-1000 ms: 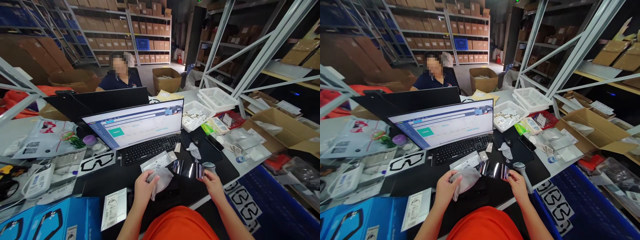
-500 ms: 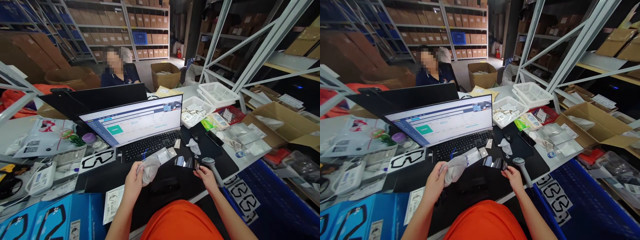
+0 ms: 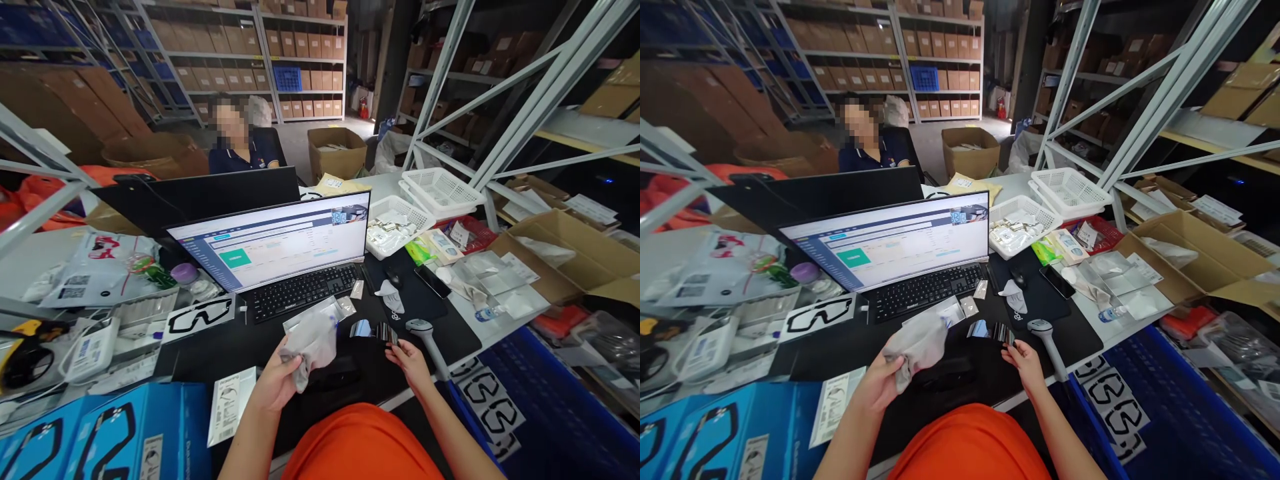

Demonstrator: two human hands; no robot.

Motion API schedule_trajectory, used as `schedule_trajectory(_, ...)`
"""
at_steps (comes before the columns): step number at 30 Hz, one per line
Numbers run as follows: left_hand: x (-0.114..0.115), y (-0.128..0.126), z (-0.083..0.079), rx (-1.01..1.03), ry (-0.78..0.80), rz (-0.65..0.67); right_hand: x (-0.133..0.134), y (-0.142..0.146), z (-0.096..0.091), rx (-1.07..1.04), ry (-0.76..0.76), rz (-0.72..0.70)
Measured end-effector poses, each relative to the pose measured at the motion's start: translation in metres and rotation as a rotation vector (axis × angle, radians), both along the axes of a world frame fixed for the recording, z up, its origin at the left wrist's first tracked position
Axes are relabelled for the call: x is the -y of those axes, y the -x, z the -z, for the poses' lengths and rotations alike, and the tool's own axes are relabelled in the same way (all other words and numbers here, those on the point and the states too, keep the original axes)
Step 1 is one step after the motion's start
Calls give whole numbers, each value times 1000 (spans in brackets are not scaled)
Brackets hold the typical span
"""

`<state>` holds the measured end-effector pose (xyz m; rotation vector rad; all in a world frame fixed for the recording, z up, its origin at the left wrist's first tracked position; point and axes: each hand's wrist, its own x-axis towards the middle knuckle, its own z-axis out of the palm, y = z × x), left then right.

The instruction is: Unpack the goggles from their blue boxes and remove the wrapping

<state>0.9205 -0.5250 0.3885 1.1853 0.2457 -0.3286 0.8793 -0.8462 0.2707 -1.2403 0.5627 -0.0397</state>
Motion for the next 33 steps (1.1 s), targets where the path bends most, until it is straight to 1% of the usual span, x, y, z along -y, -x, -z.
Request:
schedule_trajectory(1,3,-2,3,-2,-40,17,1,0,-1,7,0,5)
schedule_trajectory(2,7,-4,8,-8,-115,23,2,1,-3,13,1,10)
schedule_trajectory(5,15,-13,33,-60,-353,-39,7,4,-5,23,9,31)
schedule_trajectory(7,18,-16,52,-83,-422,-96,10,6,-5,24,15,48)
schedule_trajectory(9,17,-17,68,-97,-470,-126,12,9,-6,21,20,63)
schedule_trajectory(12,12,-12,80,-98,-506,-104,13,12,-7,12,22,72)
schedule_trajectory(14,8,-9,83,-77,-513,-61,12,13,-8,8,24,67)
schedule_trajectory(18,7,-6,83,-12,-529,27,8,11,-16,18,36,47)
schedule_trajectory(20,10,-8,81,40,-550,54,6,9,-22,33,50,39)
schedule_trajectory(23,14,-13,76,171,-599,93,2,7,-35,72,80,26)
schedule_trajectory(26,17,-17,73,284,-693,93,-4,5,-51,119,119,-10)
schedule_trajectory(28,18,-15,71,320,-772,48,-8,5,-64,154,154,-37)
schedule_trajectory(30,19,-10,68,376,-888,20,-13,4,-75,190,192,-58)
schedule_trajectory(33,23,5,55,535,-1008,91,-22,4,-91,276,268,-111)
